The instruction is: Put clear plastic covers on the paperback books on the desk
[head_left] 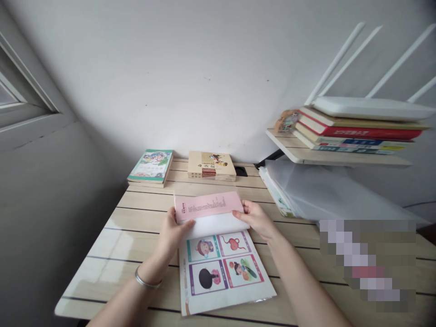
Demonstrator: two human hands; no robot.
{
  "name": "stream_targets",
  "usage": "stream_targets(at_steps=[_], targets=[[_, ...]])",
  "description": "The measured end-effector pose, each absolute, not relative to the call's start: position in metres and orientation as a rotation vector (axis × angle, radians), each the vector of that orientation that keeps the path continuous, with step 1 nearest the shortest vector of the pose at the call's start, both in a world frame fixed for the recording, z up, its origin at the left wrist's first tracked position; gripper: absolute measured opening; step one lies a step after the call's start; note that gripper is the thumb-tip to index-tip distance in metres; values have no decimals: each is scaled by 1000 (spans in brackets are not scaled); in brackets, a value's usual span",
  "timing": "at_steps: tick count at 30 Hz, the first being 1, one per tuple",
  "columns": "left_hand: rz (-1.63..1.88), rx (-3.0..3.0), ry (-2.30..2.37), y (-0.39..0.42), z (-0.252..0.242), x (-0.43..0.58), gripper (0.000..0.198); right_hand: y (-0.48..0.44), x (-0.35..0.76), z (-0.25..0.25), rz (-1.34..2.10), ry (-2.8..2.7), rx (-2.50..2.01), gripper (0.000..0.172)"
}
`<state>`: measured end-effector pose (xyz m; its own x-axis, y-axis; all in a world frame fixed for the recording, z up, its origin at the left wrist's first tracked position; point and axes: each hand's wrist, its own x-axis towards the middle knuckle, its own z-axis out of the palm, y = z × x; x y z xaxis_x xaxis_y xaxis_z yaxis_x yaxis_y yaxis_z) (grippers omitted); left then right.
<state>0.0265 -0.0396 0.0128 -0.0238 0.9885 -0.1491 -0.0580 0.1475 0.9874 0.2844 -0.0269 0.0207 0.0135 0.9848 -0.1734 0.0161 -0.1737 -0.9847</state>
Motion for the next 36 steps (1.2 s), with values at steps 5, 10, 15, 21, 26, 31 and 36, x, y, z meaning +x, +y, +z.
stream_targets(at_steps=[5, 10, 15, 21, 26, 31, 36], targets=[[1163, 1018, 1252, -41, 16, 27, 54, -26, 283, 13, 1230, -1165, -1389, 45], [1174, 1001, 1250, -39, 14, 27, 55, -26, 277, 12, 1147, -1191, -1424, 40], [1207, 1041, 1307, -38, 13, 27, 50, -28, 277, 15, 1164, -1187, -1404, 42], [1082, 1076, 1216, -41, 27, 21, 60, -33, 287, 26, 1412, -1257, -1282, 58], [1061, 1037, 1158, -40, 29, 20, 74, -30, 287, 21, 1360, -1235, -1258, 54], [1125, 1021, 1214, -37, 19, 23, 67, -27, 285, 16, 1284, -1228, -1300, 51], [1152, 1053, 1258, -35, 15, 24, 56, -28, 285, 14, 1237, -1237, -1337, 48]])
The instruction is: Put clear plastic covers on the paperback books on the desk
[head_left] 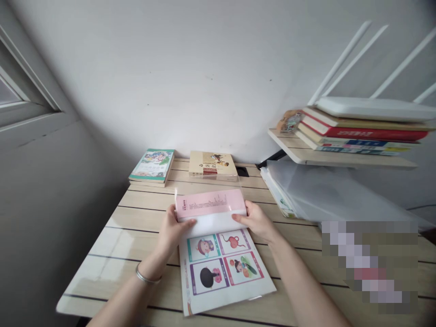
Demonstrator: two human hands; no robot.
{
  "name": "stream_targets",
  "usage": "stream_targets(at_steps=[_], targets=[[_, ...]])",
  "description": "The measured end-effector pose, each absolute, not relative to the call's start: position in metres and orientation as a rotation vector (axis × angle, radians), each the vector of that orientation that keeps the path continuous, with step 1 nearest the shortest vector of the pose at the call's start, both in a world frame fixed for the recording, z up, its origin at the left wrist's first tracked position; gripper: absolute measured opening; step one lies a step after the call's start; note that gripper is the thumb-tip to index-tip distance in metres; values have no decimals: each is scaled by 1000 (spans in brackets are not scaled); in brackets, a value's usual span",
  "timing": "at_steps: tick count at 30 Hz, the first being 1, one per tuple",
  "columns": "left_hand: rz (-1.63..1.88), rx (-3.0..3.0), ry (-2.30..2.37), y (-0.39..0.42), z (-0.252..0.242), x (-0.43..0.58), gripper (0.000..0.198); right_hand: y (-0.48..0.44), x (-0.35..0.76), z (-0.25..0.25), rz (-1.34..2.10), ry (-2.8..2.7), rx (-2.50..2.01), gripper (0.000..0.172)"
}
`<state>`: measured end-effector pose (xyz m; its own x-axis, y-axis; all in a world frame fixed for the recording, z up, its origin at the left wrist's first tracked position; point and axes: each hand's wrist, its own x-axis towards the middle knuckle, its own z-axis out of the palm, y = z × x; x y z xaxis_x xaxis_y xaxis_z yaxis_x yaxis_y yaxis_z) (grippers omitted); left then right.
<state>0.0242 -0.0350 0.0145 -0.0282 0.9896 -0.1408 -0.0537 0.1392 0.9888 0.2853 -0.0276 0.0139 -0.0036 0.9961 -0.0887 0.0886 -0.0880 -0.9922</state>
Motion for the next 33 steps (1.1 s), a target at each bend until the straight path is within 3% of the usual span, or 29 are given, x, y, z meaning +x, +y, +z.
stream_targets(at_steps=[12, 33], targets=[[1146, 1060, 1163, -42, 24, 26, 43, -30, 283, 19, 1379, -1092, -1300, 48], [1144, 939, 1099, -39, 23, 27, 48, -29, 288, 17, 1464, -1035, -1304, 45]])
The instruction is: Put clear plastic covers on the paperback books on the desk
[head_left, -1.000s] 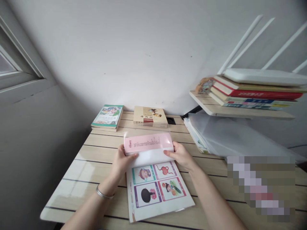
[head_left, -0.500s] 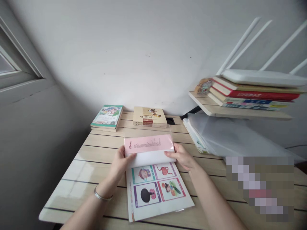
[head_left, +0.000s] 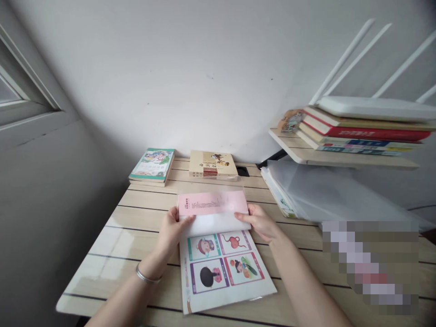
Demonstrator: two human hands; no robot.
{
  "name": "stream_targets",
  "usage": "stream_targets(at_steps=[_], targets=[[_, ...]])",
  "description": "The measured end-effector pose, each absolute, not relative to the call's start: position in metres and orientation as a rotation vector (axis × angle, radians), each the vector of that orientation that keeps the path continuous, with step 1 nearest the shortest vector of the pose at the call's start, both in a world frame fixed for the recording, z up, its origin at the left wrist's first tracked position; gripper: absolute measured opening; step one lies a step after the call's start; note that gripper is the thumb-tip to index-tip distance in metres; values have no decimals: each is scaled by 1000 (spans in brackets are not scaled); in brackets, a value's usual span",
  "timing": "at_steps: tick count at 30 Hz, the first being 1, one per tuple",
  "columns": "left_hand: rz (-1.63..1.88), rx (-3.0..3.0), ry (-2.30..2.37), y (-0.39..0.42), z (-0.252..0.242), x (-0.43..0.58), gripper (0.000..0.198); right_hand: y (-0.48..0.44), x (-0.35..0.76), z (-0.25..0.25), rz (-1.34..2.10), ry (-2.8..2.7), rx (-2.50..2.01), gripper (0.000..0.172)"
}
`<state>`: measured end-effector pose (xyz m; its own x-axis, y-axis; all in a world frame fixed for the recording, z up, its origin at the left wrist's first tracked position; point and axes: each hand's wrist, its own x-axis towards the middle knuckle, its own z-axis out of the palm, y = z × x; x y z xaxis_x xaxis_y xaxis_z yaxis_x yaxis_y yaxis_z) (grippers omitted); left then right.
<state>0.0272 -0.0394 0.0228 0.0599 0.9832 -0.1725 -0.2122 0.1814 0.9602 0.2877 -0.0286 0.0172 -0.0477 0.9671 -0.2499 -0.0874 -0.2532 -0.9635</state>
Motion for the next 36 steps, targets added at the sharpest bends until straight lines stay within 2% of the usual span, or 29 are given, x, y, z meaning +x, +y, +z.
stream_targets(at_steps=[7, 13, 18, 27, 36], targets=[[1106, 1042, 1111, -42, 29, 24, 58, -29, 286, 16, 1408, -1042, -1293, 43], [1143, 1006, 1146, -41, 22, 27, 44, -30, 295, 20, 1515, -1219, -1211, 48], [1165, 1023, 1170, -41, 20, 29, 40, -28, 290, 20, 1451, -1120, -1349, 44], [1231, 1033, 1221, -40, 16, 33, 39, -25, 281, 8, 1289, -996, -1406, 48], [1204, 1033, 1113, -42, 19, 29, 41, -28, 284, 17, 1400, -1002, -1272, 36]])
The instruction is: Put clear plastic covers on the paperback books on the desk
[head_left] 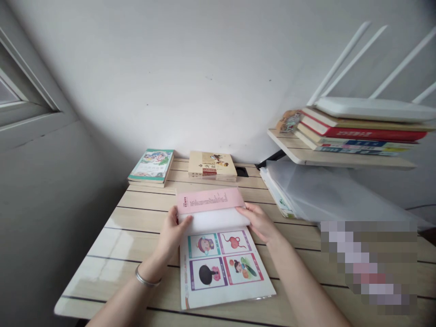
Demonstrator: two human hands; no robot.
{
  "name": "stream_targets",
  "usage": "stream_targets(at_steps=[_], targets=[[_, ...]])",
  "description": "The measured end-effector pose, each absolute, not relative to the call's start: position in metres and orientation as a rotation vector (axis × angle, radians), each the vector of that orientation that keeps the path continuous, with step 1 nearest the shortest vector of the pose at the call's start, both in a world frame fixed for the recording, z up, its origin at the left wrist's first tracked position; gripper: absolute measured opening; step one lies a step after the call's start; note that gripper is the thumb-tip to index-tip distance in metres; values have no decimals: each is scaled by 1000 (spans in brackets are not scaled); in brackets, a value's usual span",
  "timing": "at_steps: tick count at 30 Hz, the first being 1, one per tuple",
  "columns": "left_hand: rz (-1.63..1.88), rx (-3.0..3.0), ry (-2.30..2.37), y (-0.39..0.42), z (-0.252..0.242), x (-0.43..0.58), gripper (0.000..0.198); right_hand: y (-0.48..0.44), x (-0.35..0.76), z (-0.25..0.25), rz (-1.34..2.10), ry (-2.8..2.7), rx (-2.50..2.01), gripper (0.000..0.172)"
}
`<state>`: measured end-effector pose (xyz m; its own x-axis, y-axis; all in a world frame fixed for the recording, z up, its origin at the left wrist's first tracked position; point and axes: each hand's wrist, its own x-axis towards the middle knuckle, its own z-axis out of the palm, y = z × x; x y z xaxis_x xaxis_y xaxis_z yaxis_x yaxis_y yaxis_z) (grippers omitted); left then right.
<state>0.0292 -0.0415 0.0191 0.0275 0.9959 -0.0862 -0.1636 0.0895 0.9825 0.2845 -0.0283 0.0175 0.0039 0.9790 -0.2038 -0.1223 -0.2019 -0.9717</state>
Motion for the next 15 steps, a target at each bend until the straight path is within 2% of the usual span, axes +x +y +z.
stream_targets(at_steps=[10, 15], targets=[[1195, 1045, 1111, -41, 16, 30, 43, -24, 282, 5, 1336, -946, -1326, 42], [1186, 1109, 1184, -41, 21, 28, 39, -26, 288, 10, 1364, -1040, -1275, 38]])
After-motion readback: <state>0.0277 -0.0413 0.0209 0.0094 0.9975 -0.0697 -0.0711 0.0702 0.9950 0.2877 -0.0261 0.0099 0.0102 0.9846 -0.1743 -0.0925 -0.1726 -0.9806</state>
